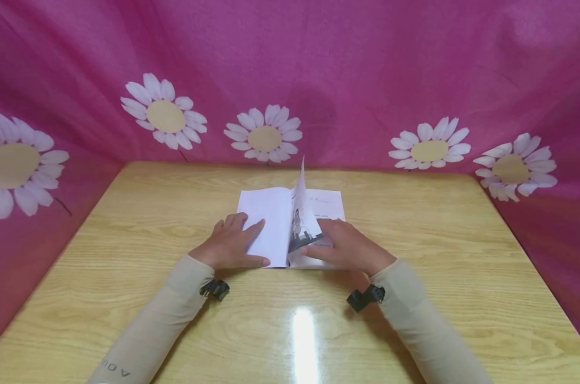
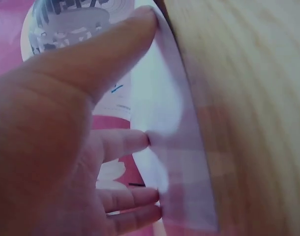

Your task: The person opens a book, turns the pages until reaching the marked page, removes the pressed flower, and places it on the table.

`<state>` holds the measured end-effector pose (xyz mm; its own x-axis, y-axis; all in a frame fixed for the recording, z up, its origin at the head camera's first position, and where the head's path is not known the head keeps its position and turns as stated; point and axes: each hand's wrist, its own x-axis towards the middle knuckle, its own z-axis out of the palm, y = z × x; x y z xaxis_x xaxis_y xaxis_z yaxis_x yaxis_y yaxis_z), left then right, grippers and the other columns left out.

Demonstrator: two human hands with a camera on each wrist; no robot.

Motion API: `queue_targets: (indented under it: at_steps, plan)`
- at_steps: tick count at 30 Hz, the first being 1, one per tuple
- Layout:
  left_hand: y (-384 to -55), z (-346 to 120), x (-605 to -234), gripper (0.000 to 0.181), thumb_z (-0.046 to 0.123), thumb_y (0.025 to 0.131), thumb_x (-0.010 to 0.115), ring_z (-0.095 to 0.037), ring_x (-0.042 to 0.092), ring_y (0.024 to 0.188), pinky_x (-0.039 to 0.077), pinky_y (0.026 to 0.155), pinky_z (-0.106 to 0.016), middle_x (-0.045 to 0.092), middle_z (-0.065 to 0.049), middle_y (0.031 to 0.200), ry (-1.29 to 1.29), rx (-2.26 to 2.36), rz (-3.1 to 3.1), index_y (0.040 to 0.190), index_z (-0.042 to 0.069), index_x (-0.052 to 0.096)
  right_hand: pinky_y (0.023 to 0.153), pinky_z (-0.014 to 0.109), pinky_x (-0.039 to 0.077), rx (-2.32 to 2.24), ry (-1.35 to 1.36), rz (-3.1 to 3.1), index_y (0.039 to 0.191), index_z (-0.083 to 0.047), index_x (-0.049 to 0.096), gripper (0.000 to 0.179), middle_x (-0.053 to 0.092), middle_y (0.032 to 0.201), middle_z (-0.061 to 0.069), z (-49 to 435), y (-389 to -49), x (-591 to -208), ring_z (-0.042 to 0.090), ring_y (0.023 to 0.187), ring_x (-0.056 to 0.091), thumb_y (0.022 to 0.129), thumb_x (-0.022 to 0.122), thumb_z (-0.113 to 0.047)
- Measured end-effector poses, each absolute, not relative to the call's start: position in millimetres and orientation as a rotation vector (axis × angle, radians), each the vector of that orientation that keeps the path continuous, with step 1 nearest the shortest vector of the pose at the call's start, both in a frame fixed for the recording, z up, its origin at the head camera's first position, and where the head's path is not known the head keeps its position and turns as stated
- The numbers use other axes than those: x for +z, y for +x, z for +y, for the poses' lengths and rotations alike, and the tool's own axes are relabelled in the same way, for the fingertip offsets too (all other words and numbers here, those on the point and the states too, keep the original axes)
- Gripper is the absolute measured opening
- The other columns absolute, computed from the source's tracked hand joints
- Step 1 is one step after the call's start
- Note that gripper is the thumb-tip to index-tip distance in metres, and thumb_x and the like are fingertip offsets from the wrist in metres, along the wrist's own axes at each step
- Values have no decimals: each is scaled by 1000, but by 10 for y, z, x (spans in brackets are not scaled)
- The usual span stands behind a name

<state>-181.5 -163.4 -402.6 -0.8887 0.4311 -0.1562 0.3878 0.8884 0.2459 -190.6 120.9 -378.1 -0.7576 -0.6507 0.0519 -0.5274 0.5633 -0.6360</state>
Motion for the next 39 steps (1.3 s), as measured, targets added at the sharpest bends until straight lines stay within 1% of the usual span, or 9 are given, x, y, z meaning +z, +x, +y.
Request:
queue_targets:
  at_steps: [7, 12, 15, 19, 22, 25, 31, 34, 39]
  plan:
    - [-1920, -1794, -3957, 85, 69, 89, 46, -32, 30, 140, 18, 111, -60, 33, -11, 153, 570, 514, 2778, 155, 22, 22, 93, 36, 46, -1002, -1059, 2576, 123, -23, 58, 46, 62, 112, -7, 1126, -1884, -3825, 12, 102, 57, 88, 64, -52]
    - [-1968, -1923, -3934, 73, 68, 95, 26, -23, 15, 146, 15, 116, -52, 20, -2, 159, 395, 957, 2635, 156, 29, 15, 91, 40, 44, -948, -1016, 2547, 127, -12, 58, 59, 65, 110, -1, 1074, -1848, -3847, 20, 97, 57, 88, 62, -56]
    - [-1986, -1962, -3926, 73, 72, 93, 19, -19, 7, 147, 8, 117, -51, 12, 3, 161, 297, 1130, 2550, 155, 33, 12, 99, 43, 40, -917, -1007, 2551, 135, -9, 53, 68, 63, 122, 3, 1039, -1822, -3860, 21, 110, 55, 88, 62, -57]
    - [-2021, -2012, -3929, 72, 74, 92, 16, -19, 22, 144, 5, 117, -52, 13, 2, 161, 222, 1287, 2456, 154, 39, 10, 112, 45, 27, -863, -932, 2568, 148, -11, 38, 86, 47, 146, 2, 1002, -1781, -3898, 21, 134, 39, 84, 61, -64]
    - [-2051, -2054, -3944, 67, 71, 94, 14, -24, 42, 135, 6, 116, -53, 17, -5, 160, 234, 1374, 2437, 154, 40, 11, 113, 44, 27, -847, -922, 2565, 151, -15, 33, 89, 42, 149, -1, 977, -1763, -3927, 20, 137, 35, 83, 60, -67]
    - [-2074, -2084, -3956, 65, 68, 95, 11, -28, 49, 129, 7, 116, -53, 18, -11, 159, 268, 1426, 2460, 154, 39, 14, 115, 43, 22, -831, -965, 2567, 152, -14, 31, 89, 40, 150, -1, 955, -1749, -3939, 17, 138, 34, 84, 59, -66]
    - [-2089, -2098, -3972, 68, 67, 96, 9, -33, 53, 124, 6, 115, -56, 17, -13, 159, 287, 1500, 2460, 155, 34, 15, 118, 45, 11, -851, -1071, 2542, 151, -8, 29, 90, 33, 154, 0, 922, -1719, -3974, 10, 141, 27, 86, 61, -61]
    - [-2085, -2096, -3967, 69, 69, 94, 9, -33, 52, 125, 5, 115, -56, 16, -9, 160, 279, 1525, 2451, 154, 36, 15, 115, 46, 17, -870, -1115, 2542, 148, -8, 35, 86, 41, 148, 0, 906, -1713, -4001, 12, 136, 36, 85, 63, -60]
    - [-2070, -2087, -3966, 69, 72, 93, 11, -32, 53, 125, 5, 115, -56, 16, -6, 160, 246, 1552, 2441, 153, 39, 16, 115, 48, 16, -844, -1143, 2541, 148, -10, 35, 86, 38, 151, 2, 886, -1695, -4037, 18, 138, 33, 84, 62, -61]
